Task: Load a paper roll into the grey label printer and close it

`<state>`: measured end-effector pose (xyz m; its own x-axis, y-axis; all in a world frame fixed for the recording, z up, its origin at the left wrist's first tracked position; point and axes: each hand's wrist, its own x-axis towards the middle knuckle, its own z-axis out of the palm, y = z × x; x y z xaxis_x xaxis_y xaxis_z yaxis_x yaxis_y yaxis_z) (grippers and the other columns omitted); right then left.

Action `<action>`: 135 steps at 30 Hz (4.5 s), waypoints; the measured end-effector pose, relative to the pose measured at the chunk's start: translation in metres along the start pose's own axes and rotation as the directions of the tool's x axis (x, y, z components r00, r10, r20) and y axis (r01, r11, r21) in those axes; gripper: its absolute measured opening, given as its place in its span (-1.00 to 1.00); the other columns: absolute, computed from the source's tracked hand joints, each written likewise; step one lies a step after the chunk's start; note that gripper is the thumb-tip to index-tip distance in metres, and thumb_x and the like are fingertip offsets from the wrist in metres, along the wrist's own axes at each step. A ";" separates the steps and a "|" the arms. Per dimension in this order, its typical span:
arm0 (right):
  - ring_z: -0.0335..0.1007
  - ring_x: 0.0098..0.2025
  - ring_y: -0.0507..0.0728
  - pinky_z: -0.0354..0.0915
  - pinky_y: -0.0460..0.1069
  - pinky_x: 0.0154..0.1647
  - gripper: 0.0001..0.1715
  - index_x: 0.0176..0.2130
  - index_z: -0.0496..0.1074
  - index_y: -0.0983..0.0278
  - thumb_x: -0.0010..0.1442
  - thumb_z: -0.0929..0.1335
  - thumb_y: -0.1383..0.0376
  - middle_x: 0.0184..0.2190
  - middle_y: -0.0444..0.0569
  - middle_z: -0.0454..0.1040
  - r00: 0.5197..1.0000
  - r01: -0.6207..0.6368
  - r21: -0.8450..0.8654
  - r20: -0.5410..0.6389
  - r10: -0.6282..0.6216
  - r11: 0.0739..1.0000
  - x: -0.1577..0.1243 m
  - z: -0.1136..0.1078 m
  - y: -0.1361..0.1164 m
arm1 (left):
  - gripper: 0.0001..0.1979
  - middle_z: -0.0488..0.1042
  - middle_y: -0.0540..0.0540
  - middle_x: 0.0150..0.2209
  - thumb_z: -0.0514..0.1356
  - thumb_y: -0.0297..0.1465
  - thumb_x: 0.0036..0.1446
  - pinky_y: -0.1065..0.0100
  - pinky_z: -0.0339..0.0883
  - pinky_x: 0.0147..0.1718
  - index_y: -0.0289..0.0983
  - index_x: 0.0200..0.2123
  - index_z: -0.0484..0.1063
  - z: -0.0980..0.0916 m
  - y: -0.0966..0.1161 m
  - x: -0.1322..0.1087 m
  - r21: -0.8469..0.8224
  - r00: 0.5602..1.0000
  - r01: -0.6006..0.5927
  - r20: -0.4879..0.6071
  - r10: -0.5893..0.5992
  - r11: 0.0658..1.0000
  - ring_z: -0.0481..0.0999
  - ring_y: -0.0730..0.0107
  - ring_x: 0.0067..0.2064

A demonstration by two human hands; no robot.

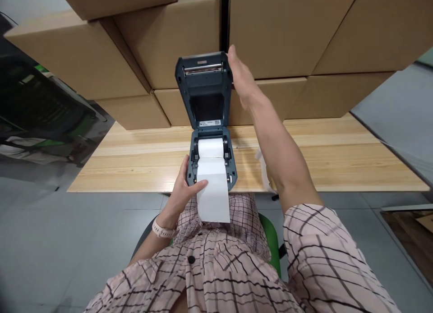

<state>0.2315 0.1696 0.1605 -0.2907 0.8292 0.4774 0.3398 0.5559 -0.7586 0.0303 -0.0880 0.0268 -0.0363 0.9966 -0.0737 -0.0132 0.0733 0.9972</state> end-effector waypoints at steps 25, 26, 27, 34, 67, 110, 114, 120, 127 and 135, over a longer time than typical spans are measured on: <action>-0.02 0.62 0.35 0.17 0.43 0.52 0.01 0.61 -0.44 0.08 0.48 0.21 0.00 0.63 0.14 -0.08 0.967 -0.208 -0.038 -0.158 0.200 0.977 -0.265 0.086 -0.010 | -0.01 0.08 -0.14 0.59 0.41 0.08 0.14 0.00 0.04 0.56 -0.01 0.52 0.10 -0.005 0.001 0.026 -0.062 0.995 -0.096 -0.009 0.095 0.994 0.02 -0.10 0.61; 0.02 0.61 0.35 0.18 0.43 0.50 0.07 0.60 -0.55 0.07 0.48 0.22 0.00 0.63 0.15 -0.08 0.969 -0.234 -0.040 -0.095 0.230 0.971 -0.267 0.085 -0.007 | -0.03 0.13 -0.16 0.57 0.41 0.08 0.14 0.00 0.08 0.55 -0.03 0.50 0.13 -0.005 -0.001 0.025 -0.082 0.996 -0.082 0.013 0.083 0.993 0.08 -0.10 0.60; 0.07 0.59 0.34 0.20 0.43 0.49 0.11 0.58 -0.63 0.06 0.48 0.23 0.02 0.62 0.15 -0.07 0.968 -0.250 -0.047 -0.034 0.249 0.967 -0.268 0.084 -0.005 | -0.05 0.18 -0.17 0.55 0.41 0.08 0.14 0.00 0.12 0.53 -0.04 0.49 0.16 -0.005 -0.003 0.024 -0.092 0.997 -0.072 0.030 0.075 0.993 0.12 -0.10 0.58; 0.10 0.59 0.23 0.29 0.34 0.46 0.01 0.57 -0.68 0.08 0.55 0.13 0.00 0.63 0.16 -0.09 0.956 -0.294 0.049 0.038 0.292 0.955 -0.267 0.082 -0.007 | -0.10 0.28 -0.18 0.50 0.40 0.08 0.14 0.07 0.24 0.46 -0.10 0.44 0.25 -0.005 -0.001 0.028 -0.066 0.993 -0.117 0.015 0.118 0.991 0.24 -0.11 0.53; -0.09 0.62 0.49 -0.29 0.61 0.56 -0.60 0.08 0.60 -0.03 0.50 0.25 -0.03 0.50 -0.24 0.28 0.995 0.081 -0.543 -0.009 -0.102 0.836 -0.248 0.069 -0.041 | -0.51 0.59 -0.05 -0.46 0.25 0.01 0.34 0.34 0.43 -0.33 -0.23 -0.46 0.61 -0.026 -0.020 -0.042 0.127 0.961 -0.155 -0.210 0.179 0.980 0.52 0.38 -0.38; 0.14 0.55 0.37 0.00 0.44 0.56 0.05 0.45 0.18 0.19 0.44 -0.16 -0.34 0.47 0.09 0.30 0.944 0.136 -0.357 -0.236 -0.230 0.924 -0.139 0.029 -0.064 | -0.51 0.56 -0.17 0.29 0.29 -0.16 0.33 0.03 0.25 0.45 -0.13 0.27 0.48 -0.021 0.007 0.084 0.048 0.837 -0.479 -0.275 0.473 0.876 0.48 0.11 0.39; 0.41 0.35 0.20 0.27 0.15 0.41 -0.06 0.43 0.14 0.13 0.45 -0.11 -0.32 0.32 0.03 0.47 0.960 0.035 -0.282 -0.256 -0.111 0.959 -0.078 0.021 -0.065 | -0.48 0.55 -0.29 0.28 0.36 -0.31 0.15 -0.02 0.35 0.36 -0.23 0.19 0.50 -0.020 -0.005 0.099 0.071 0.941 -0.270 -0.192 0.279 0.960 0.51 0.02 0.34; 0.46 0.23 0.19 0.29 0.10 0.37 -0.15 0.28 0.30 0.17 0.49 -0.06 -0.28 0.15 -0.08 0.55 0.971 -0.103 -0.326 -0.238 0.024 0.940 -0.014 0.013 -0.054 | -0.29 0.49 -0.34 0.32 0.27 -0.40 0.10 0.06 0.44 0.21 -0.30 0.35 0.36 -0.014 -0.003 0.084 0.234 0.977 -0.133 -0.132 0.167 0.963 0.51 0.04 0.27; 0.18 0.46 0.15 0.15 0.10 0.52 -0.33 0.40 0.14 0.22 0.56 0.14 -0.12 0.46 0.02 0.27 0.937 0.071 -0.435 -0.279 -0.209 0.898 -0.033 0.011 -0.055 | -0.32 0.60 -0.08 -0.33 0.21 -0.33 0.15 0.23 0.36 -0.19 -0.30 0.35 0.41 -0.020 0.036 0.082 0.732 0.998 0.056 -0.066 -0.011 0.679 0.58 0.13 -0.22; 0.56 0.11 0.46 0.39 0.22 0.03 -0.39 0.17 0.46 0.26 0.30 0.39 -0.05 0.10 0.20 0.61 0.721 0.215 -0.530 0.653 0.233 0.821 -0.091 0.043 -0.032 | -0.41 0.65 -0.18 -0.28 0.16 -0.36 0.17 0.21 0.33 -0.20 -0.28 0.28 0.45 -0.019 0.044 0.088 0.820 0.999 0.010 0.016 -0.040 0.572 0.62 -0.02 -0.18</action>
<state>0.2086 0.0742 0.1220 -0.7143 0.6892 -0.1215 0.6902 0.6650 -0.2854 0.0074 0.0023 0.0643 -0.0195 0.9934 -0.1132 0.8115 0.0819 0.5786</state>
